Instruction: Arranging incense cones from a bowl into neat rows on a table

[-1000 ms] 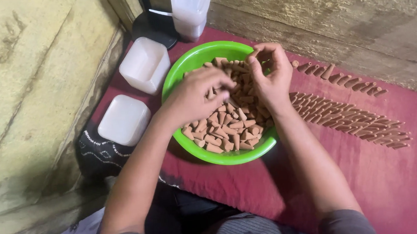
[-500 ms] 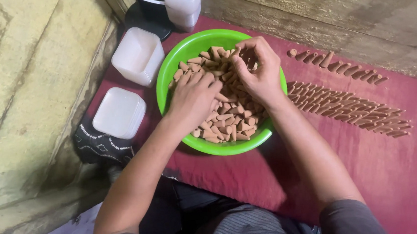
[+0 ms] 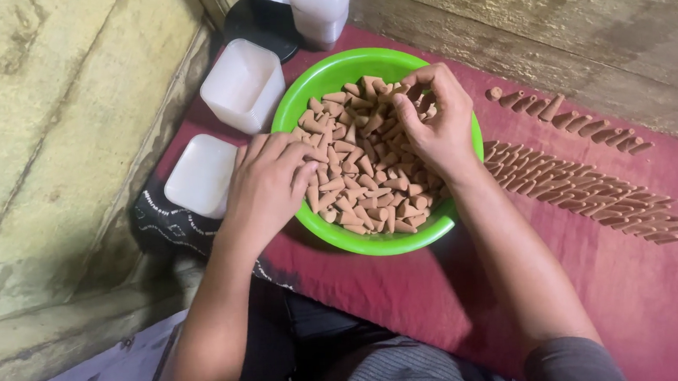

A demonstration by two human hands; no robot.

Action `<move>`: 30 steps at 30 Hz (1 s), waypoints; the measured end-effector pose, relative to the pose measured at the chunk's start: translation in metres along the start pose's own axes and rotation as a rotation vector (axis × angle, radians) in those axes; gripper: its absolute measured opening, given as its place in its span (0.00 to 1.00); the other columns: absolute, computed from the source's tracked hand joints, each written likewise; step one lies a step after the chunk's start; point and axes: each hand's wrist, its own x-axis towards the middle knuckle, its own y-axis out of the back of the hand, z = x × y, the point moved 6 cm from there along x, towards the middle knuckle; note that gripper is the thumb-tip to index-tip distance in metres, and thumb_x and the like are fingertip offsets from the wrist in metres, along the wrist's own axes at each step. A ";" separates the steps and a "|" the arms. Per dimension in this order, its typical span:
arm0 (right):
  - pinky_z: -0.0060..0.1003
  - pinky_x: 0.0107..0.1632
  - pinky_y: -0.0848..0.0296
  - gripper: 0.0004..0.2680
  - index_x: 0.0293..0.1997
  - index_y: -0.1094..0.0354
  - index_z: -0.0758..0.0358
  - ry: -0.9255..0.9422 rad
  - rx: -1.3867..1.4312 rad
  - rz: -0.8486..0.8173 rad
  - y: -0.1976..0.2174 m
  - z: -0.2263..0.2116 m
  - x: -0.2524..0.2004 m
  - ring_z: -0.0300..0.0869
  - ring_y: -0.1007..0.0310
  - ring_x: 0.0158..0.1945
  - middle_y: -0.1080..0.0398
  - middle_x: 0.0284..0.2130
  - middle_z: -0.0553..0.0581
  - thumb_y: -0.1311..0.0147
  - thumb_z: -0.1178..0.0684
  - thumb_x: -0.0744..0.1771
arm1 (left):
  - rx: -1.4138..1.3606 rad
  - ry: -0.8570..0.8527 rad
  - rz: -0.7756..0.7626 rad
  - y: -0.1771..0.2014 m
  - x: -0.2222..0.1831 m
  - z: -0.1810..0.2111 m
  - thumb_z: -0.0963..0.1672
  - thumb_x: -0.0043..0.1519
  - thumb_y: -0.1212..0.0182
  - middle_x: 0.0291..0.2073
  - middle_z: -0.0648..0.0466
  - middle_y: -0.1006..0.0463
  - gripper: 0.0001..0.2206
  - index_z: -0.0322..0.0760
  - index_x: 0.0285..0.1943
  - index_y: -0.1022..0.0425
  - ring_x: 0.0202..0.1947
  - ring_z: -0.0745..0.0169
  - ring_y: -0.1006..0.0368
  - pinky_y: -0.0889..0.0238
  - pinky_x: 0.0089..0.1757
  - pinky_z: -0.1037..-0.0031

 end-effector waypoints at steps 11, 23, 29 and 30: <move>0.37 0.31 0.29 0.07 0.47 0.29 0.71 -0.009 -0.023 -0.041 -0.001 0.000 -0.003 0.50 0.26 0.32 0.32 0.35 0.63 0.36 0.62 0.68 | 0.082 0.026 -0.018 -0.004 -0.029 0.031 0.48 0.67 0.46 0.56 0.48 0.25 0.13 0.42 0.55 0.25 0.65 0.48 0.34 0.46 0.62 0.51; 0.37 0.31 0.29 0.06 0.45 0.28 0.70 -0.021 0.000 -0.043 0.000 -0.007 -0.001 0.49 0.28 0.31 0.31 0.33 0.62 0.35 0.64 0.67 | -0.059 0.013 -0.267 -0.037 -0.032 0.125 0.51 0.68 0.54 0.69 0.32 0.37 0.22 0.37 0.64 0.27 0.71 0.26 0.47 0.56 0.64 0.37; 0.36 0.31 0.29 0.06 0.44 0.29 0.69 -0.039 -0.012 -0.055 0.000 -0.003 -0.002 0.49 0.28 0.31 0.30 0.34 0.62 0.35 0.64 0.67 | -0.113 -0.048 -0.200 -0.039 -0.031 0.133 0.51 0.66 0.52 0.69 0.35 0.35 0.25 0.30 0.65 0.30 0.72 0.25 0.48 0.48 0.62 0.40; 0.37 0.31 0.29 0.06 0.44 0.29 0.70 -0.046 -0.018 -0.055 0.000 -0.003 -0.002 0.49 0.28 0.32 0.30 0.34 0.63 0.35 0.64 0.67 | -0.193 -0.052 -0.237 -0.039 -0.031 0.132 0.50 0.66 0.52 0.69 0.35 0.35 0.24 0.29 0.65 0.30 0.73 0.25 0.49 0.50 0.62 0.38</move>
